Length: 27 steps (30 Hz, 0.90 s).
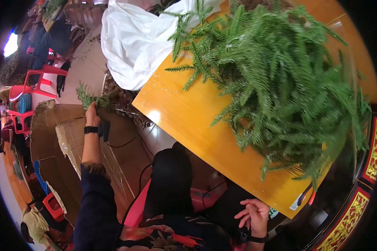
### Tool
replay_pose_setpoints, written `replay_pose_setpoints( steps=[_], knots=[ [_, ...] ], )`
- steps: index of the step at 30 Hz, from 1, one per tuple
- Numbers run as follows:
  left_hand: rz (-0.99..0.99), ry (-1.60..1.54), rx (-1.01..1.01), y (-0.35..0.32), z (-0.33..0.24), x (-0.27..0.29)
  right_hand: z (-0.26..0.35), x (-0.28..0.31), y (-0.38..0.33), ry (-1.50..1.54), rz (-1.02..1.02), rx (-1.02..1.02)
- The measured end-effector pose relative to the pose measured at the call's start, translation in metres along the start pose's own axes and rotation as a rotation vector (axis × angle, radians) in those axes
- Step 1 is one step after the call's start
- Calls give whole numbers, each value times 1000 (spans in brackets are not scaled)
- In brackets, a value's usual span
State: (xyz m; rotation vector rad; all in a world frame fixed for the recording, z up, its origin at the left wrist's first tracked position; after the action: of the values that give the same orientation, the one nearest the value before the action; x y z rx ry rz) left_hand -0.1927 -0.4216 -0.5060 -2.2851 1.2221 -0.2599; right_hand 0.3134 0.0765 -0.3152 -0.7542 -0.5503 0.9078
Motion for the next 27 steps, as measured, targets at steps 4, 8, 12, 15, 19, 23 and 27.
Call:
replay_pose_setpoints(
  steps=[4,8,12,15,19,23,27],
  knots=[
    [156,-6,-41,-78,-57,-20,7,-6,-3,4,51,19],
    [422,33,-38,-170,-100,-64,6,-5,-7,38,142,42],
    [675,21,-234,-272,-157,-119,15,-20,-7,-5,176,104],
    [701,23,-329,-373,-171,-179,19,-24,-14,-24,240,192],
    [1082,-18,-259,-460,-150,-267,12,-20,-15,-9,204,233],
    [1187,49,-289,-536,-144,-317,13,-15,-25,-6,188,275],
    [1246,165,-298,-536,-126,-340,12,-11,-33,-4,150,283]
  ],
)
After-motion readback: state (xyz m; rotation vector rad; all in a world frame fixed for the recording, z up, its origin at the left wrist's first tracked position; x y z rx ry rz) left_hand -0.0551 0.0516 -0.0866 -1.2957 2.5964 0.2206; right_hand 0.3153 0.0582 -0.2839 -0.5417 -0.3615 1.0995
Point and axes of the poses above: each hand's wrist, its own y-axis towards the middle knuckle, its own x-axis out of the back of the hand, z = x × y, the point moved 10 cm from there along y, towards the middle knuckle, and after that the axes turned 8 degrees about -y, right-handed, at the moved point
